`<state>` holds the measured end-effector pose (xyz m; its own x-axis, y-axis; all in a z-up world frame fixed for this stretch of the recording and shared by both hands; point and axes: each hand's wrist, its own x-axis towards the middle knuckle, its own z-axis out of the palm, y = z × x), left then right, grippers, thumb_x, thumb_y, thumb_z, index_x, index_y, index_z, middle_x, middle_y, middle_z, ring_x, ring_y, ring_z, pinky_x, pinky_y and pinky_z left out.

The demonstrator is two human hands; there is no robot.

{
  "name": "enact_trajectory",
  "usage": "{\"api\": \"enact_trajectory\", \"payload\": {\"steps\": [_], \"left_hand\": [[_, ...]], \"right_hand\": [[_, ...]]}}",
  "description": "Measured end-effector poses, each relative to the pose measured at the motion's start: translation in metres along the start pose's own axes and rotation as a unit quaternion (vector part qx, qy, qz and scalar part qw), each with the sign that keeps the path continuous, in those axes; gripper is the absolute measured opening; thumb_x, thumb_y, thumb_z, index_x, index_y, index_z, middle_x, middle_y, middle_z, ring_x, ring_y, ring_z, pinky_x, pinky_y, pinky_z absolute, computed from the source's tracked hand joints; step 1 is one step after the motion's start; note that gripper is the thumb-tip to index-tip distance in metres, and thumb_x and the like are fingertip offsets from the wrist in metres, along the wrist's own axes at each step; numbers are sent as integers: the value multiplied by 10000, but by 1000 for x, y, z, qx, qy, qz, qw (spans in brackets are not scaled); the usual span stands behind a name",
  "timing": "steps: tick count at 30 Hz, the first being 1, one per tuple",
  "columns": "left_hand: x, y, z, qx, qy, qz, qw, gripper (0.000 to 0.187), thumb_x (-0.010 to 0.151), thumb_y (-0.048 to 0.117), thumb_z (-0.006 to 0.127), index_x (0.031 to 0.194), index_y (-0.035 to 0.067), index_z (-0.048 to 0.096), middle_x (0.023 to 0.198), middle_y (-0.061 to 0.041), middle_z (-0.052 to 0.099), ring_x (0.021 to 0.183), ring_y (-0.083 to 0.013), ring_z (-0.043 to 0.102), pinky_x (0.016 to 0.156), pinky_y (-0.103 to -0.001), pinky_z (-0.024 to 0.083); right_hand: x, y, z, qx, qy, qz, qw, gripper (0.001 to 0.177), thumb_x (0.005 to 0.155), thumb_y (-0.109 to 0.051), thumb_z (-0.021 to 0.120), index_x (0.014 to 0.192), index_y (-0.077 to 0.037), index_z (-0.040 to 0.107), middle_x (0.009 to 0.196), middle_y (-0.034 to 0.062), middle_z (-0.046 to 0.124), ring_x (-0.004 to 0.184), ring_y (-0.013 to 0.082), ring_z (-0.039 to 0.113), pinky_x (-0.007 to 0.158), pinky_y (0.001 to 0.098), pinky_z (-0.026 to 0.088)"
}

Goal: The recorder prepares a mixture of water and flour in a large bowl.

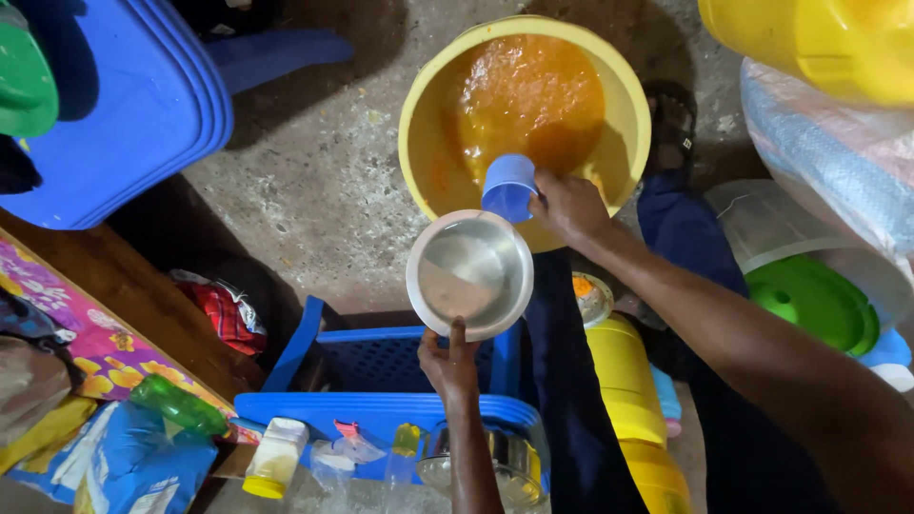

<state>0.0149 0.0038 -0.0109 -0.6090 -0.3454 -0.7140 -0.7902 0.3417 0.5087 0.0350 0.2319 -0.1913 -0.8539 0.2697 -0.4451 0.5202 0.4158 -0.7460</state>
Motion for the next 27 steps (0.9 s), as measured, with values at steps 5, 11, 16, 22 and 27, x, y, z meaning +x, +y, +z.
{"api": "enact_trajectory", "payload": {"steps": [5,11,16,22,27], "left_hand": [[5,0,1,15,24,-9,1000,382,913,100,699,1233,-91,614,1069,-220,720,849,-257,745,672,-406,685],[4,9,5,43,38,20,998,376,926,124,697,1219,-100,626,1039,-223,730,806,-245,746,617,-382,685],[0,18,6,48,65,7,997,371,917,119,703,1212,-97,642,1016,-235,735,778,-258,743,601,-379,674],[-10,38,4,118,77,83,986,347,926,133,687,1172,-103,623,1090,-167,677,877,-212,748,618,-368,643],[-15,43,-1,115,83,93,985,296,960,160,701,1138,-76,692,1049,-170,682,782,-184,705,570,-308,653]], "right_hand": [[-4,-1,4,3,-11,39,999,226,911,-251,703,978,-48,630,780,168,701,728,414,690,664,534,542],[2,-11,2,20,-37,78,996,219,902,-256,702,942,-51,635,792,176,703,771,410,696,705,534,539],[4,-13,9,32,-48,77,995,227,887,-259,706,908,-44,636,810,173,708,779,398,704,717,519,545],[5,-24,13,54,-33,68,996,214,886,-259,703,916,-56,640,818,167,715,777,399,699,723,525,543],[0,-23,30,53,-12,48,997,212,878,-240,708,901,-47,625,799,183,693,770,408,688,702,542,524]]}}
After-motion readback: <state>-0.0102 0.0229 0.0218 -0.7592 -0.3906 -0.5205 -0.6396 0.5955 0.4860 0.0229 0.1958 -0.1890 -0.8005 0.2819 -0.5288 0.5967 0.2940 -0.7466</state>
